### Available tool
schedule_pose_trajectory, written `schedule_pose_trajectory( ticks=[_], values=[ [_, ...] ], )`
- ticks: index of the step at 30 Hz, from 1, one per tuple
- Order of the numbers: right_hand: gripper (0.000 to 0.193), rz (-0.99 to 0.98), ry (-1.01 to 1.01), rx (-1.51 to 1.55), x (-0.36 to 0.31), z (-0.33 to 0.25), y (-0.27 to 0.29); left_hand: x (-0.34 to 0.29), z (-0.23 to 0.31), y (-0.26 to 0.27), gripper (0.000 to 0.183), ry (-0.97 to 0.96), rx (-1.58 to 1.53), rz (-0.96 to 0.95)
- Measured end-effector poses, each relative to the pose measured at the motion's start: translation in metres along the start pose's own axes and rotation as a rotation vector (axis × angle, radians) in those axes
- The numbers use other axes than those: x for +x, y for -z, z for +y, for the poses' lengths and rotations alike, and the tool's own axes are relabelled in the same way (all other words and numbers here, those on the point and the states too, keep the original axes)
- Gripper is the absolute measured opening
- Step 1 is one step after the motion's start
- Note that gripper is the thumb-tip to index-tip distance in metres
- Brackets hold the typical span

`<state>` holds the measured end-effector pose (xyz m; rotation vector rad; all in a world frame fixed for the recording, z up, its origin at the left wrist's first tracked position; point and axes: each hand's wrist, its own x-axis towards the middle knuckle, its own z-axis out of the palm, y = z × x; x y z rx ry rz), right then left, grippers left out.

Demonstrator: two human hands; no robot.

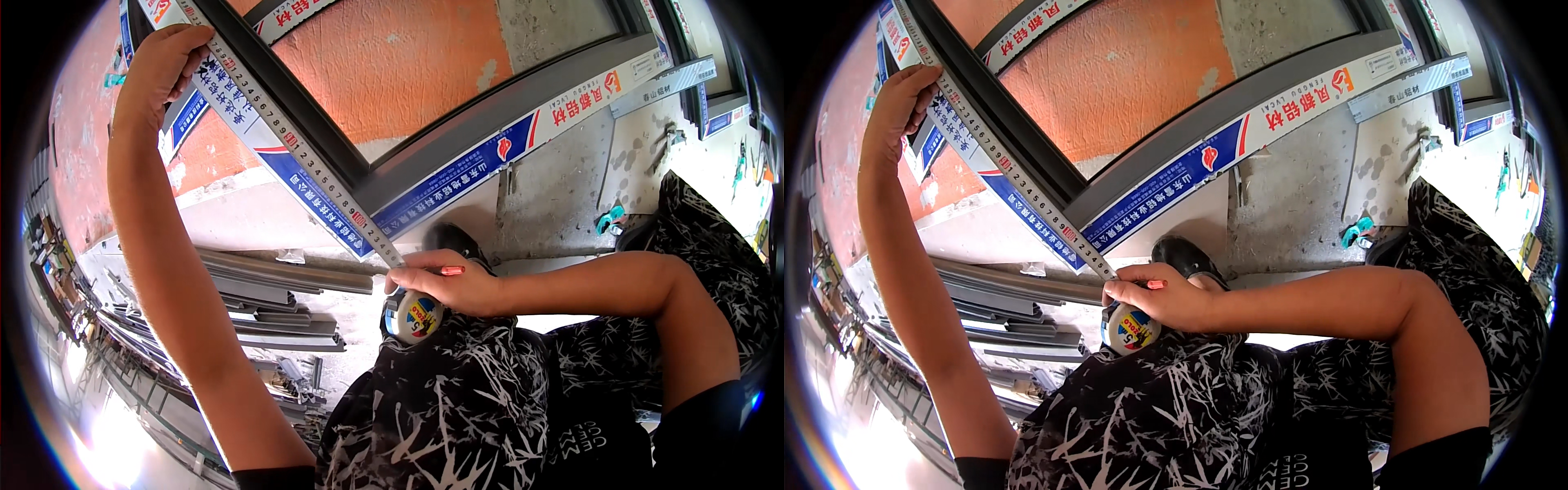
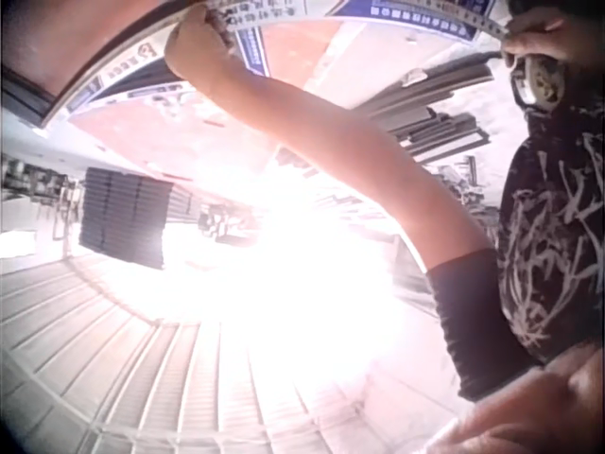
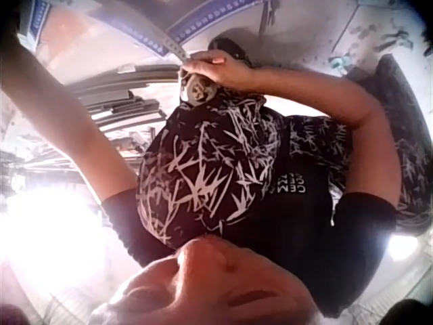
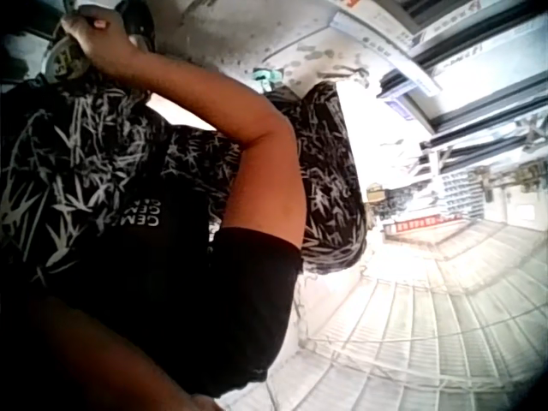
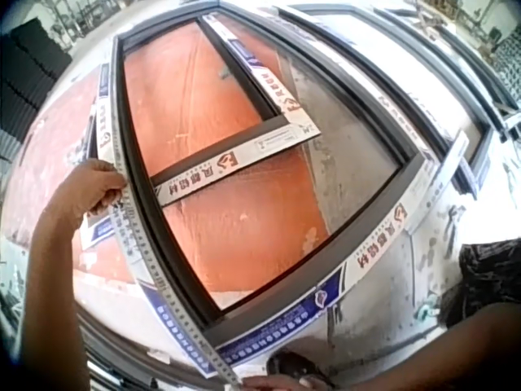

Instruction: The person measures aluminum window frames with a tape measure and marks them using a pen and a metal ruler.

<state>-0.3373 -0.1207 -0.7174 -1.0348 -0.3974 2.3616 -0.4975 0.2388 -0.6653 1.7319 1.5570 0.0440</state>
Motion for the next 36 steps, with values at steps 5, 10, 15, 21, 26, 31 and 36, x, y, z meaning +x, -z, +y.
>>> schedule_pose_trajectory(
  ticks=[5,10,15,21,26,31,36],
  values=[
    [0.025,0.033,0.015,0.048,0.000,-0.002,-0.005,-0.008,0.005,-0.002,0.024,0.007,-0.011,0.030],
    [0.025,0.042,0.028,0.054,-0.002,-0.004,-0.005,-0.005,0.003,-0.003,0.024,-0.004,-0.034,0.018],
    [0.025,0.040,0.003,0.047,-0.002,-0.004,-0.004,-0.007,0.008,-0.004,0.022,0.022,-0.034,0.030],
    [0.026,0.034,0.016,0.026,-0.001,-0.004,-0.004,-0.008,0.007,-0.002,0.022,0.000,-0.054,0.035],
    [0.027,0.024,-0.031,0.008,-0.001,-0.009,-0.003,-0.004,-0.001,-0.010,0.024,-0.052,-0.095,0.115],
    [0.030,0.029,-0.049,-0.001,-0.002,-0.006,-0.003,-0.002,-0.001,-0.007,0.042,-0.046,0.189,0.183],
    [0.033,0.021,-0.035,-0.054,-0.001,-0.007,-0.003,-0.001,-0.003,-0.011,0.042,-0.004,0.269,0.221]
  ],
)
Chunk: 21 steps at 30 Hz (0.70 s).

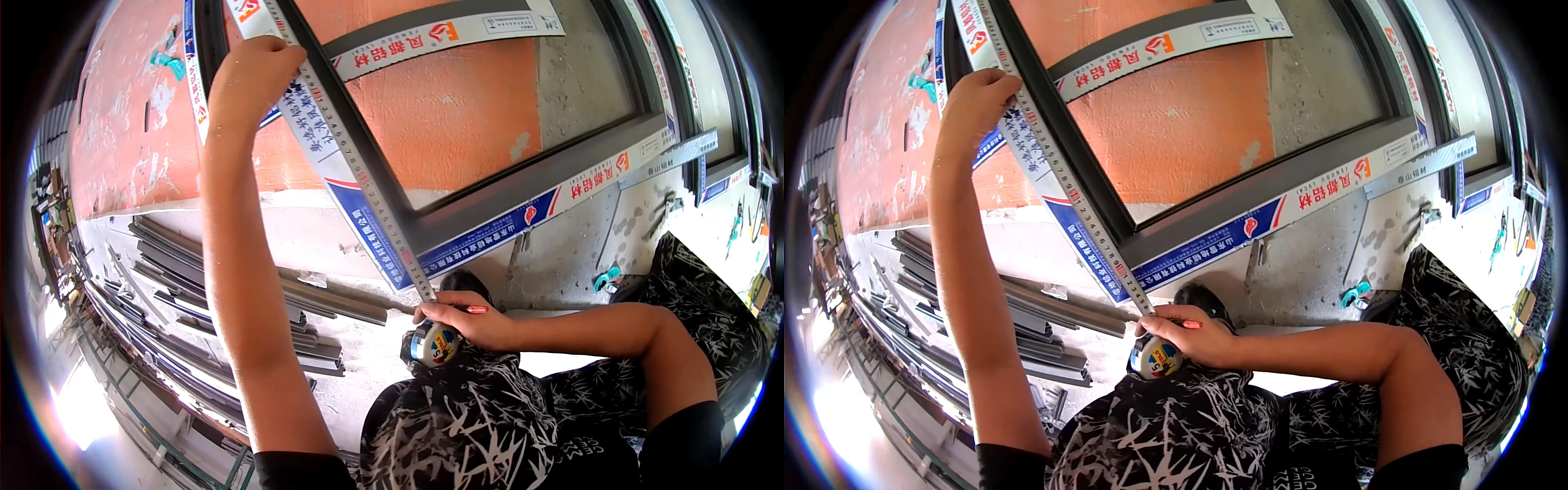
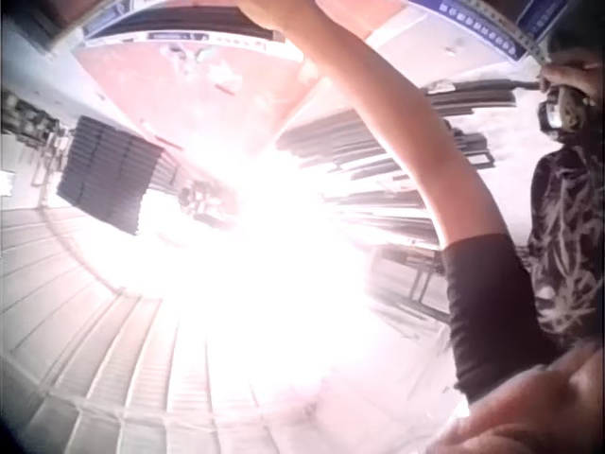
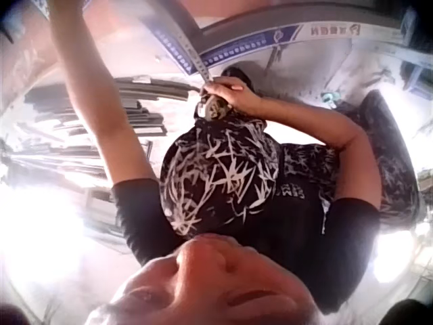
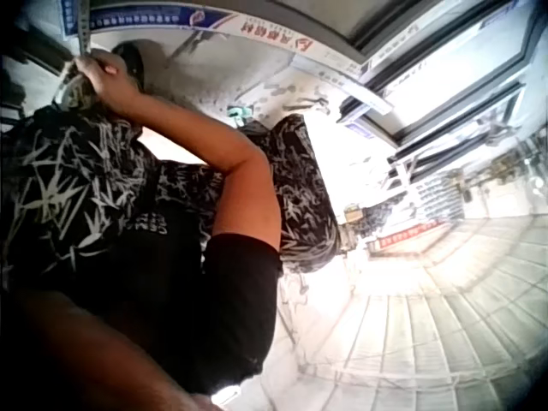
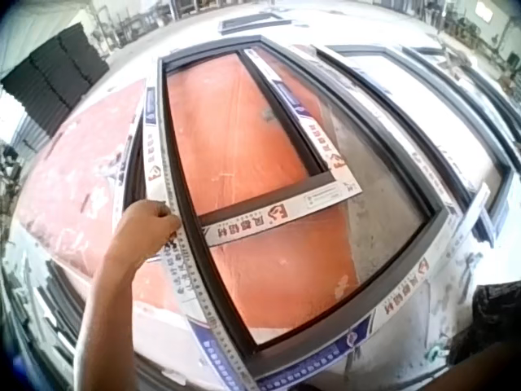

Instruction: The person measures aluminum window frames with a tape measure and marks them using a pen and a metal ruler.

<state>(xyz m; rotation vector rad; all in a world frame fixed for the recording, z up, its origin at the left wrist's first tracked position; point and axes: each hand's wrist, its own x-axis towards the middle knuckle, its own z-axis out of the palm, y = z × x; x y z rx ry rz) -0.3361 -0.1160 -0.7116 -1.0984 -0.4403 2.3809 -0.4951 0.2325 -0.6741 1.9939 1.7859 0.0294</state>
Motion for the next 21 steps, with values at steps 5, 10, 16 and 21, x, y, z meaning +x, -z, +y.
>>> schedule_pose_trajectory(
  ticks=[5,10,16,21],
  values=[
    [0.033,0.007,-0.001,-0.014,0.0005,-0.0001,-0.0009,-0.0033,0.0041,0.0020,0.040,0.043,0.062,-0.001],
    [0.032,0.006,-0.004,-0.005,-0.0004,-0.0026,-0.0015,-0.0065,0.0106,0.0050,0.040,0.034,0.107,-0.009],
    [0.032,-0.005,0.006,0.031,-0.0001,-0.0008,-0.0016,-0.0063,0.0099,0.0047,0.041,0.034,0.096,0.000],
    [0.032,0.004,-0.009,0.040,-0.0022,-0.0033,-0.0019,-0.0033,0.0083,0.0021,0.040,0.031,0.054,-0.017]
  ],
)
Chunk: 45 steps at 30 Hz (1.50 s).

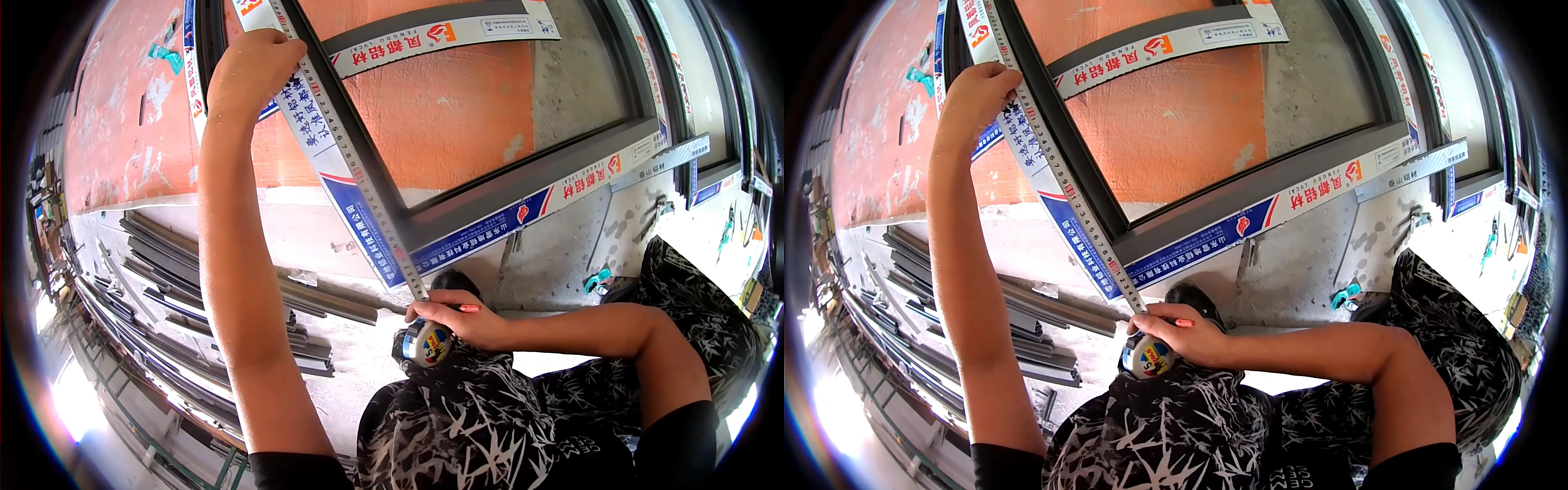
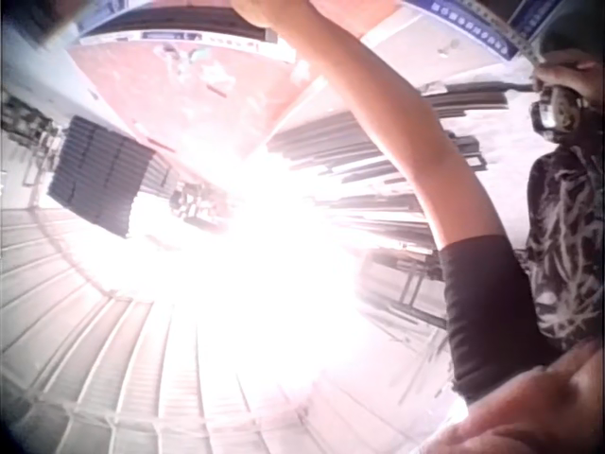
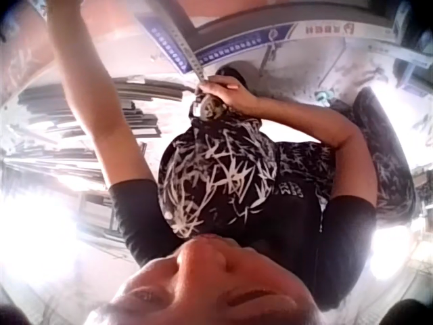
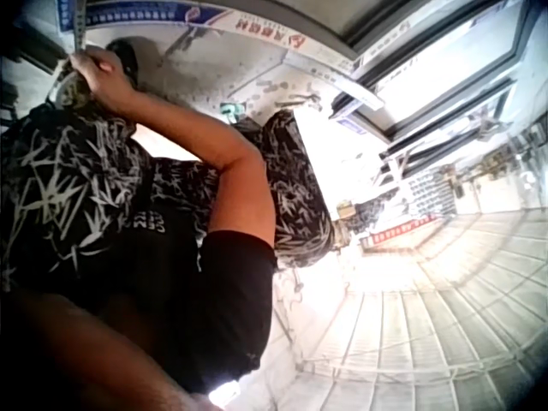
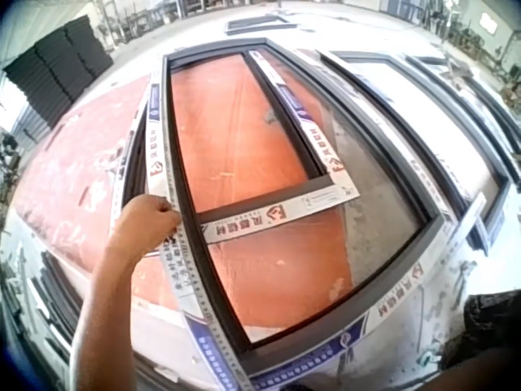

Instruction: The person measures aluminum window frames with a tape measure and marks them using a pen and a metal ruler.

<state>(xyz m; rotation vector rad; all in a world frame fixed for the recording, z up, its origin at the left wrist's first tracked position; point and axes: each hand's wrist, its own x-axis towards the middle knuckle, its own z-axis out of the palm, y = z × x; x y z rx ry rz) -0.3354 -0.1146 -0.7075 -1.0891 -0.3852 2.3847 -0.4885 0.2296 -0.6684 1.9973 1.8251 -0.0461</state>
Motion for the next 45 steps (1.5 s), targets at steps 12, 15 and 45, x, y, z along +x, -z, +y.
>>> schedule_pose_trajectory(
  ticks=[12,15,45],
  values=[
    [0.031,0.008,-0.003,-0.007,0.002,0.003,-0.002,0.000,-0.005,-0.001,0.041,0.025,-0.001,-0.006],
    [0.030,0.033,0.011,-0.029,0.000,-0.005,-0.007,0.004,-0.003,0.011,0.042,0.008,-0.030,0.015],
    [0.026,0.288,0.516,-0.942,-0.099,-0.156,0.058,-0.223,0.102,-0.049,0.029,-0.124,-2.196,-0.322]
  ],
)
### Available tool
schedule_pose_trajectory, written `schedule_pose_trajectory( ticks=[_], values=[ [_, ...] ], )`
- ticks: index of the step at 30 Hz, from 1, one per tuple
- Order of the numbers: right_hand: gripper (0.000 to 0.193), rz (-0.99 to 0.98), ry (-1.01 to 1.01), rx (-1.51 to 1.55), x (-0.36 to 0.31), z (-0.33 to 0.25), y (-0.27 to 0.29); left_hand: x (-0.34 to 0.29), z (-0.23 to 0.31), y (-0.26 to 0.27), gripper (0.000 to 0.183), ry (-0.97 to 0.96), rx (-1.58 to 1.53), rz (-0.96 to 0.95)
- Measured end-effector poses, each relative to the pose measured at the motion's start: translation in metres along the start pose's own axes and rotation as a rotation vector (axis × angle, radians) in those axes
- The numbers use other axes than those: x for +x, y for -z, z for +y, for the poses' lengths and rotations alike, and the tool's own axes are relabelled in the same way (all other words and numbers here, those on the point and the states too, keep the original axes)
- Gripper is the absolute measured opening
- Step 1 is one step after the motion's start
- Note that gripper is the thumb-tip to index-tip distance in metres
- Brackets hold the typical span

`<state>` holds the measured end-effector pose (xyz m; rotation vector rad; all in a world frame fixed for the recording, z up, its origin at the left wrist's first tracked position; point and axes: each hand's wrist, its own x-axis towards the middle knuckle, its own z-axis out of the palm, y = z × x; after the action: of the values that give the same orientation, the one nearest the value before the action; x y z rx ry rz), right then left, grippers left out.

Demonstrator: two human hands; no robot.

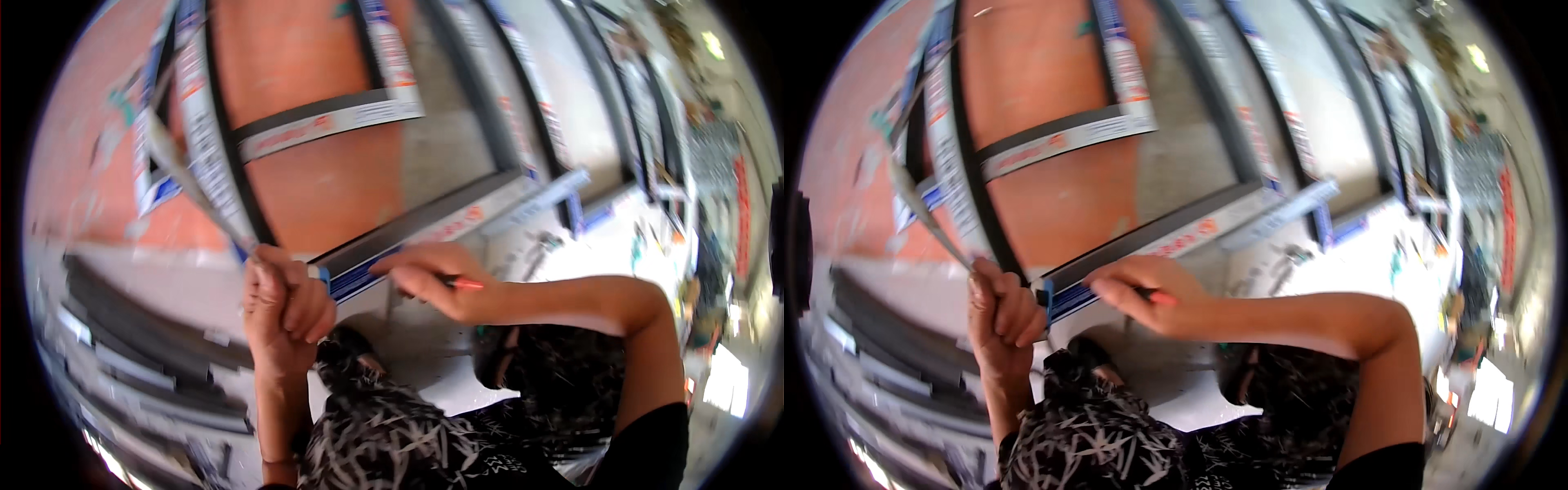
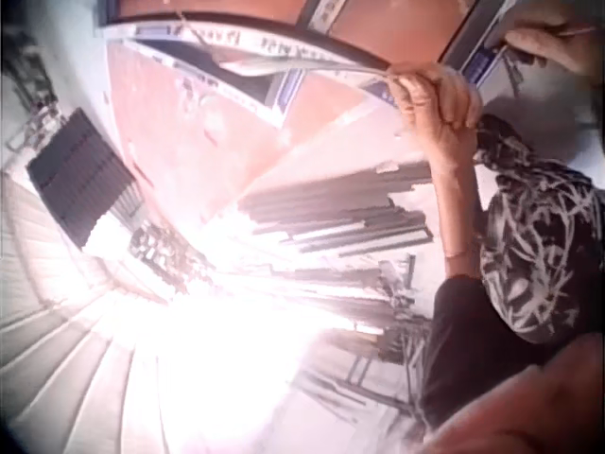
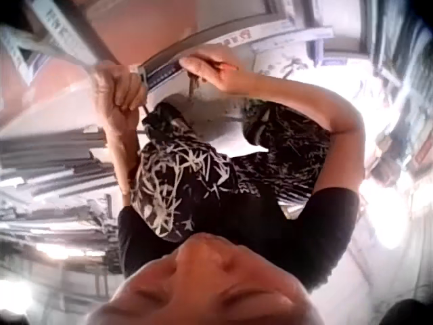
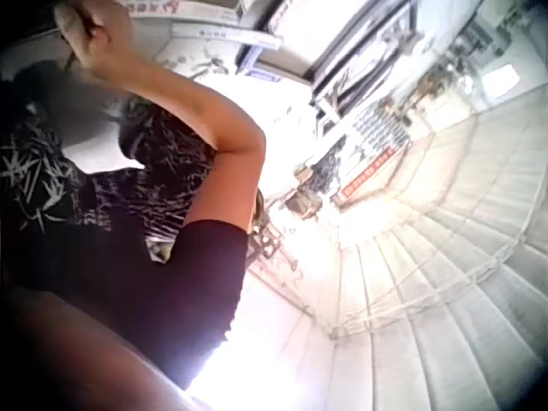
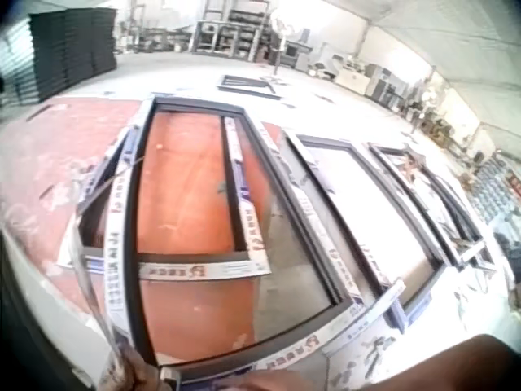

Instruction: The person measures aluminum window frames with a tape measure and marks them using a pen and a metal ruler.

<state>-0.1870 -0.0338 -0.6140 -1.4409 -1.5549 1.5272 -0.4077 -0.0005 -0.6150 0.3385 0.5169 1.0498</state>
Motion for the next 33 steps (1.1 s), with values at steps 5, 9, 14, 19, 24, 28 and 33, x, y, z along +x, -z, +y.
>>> schedule_pose_trajectory(
  ticks=[5,9,14,19,24,28,33],
  values=[
    [0.025,0.084,0.319,0.095,0.036,0.012,-0.067,-0.059,0.041,0.027,0.036,-0.147,0.158,0.207],
    [0.025,0.017,0.436,0.184,0.049,0.031,-0.107,-0.093,0.033,0.045,0.035,-0.251,0.262,0.474],
    [0.017,0.125,0.317,0.324,0.060,0.025,-0.129,-0.096,-0.007,0.052,0.036,-0.241,0.279,0.785],
    [0.018,0.129,0.270,0.269,0.076,0.034,-0.136,-0.076,-0.028,0.070,0.033,-0.281,0.307,0.891],
    [0.016,0.222,0.315,0.340,0.085,0.033,-0.141,-0.070,-0.031,0.071,0.027,-0.318,0.424,0.919],
    [0.015,0.325,0.288,0.314,0.093,0.032,-0.133,-0.071,-0.028,0.072,0.029,-0.309,0.402,0.954],
    [0.017,0.298,0.326,0.311,0.120,0.017,-0.138,-0.072,-0.024,0.078,0.037,-0.215,0.385,0.967]
  ],
)
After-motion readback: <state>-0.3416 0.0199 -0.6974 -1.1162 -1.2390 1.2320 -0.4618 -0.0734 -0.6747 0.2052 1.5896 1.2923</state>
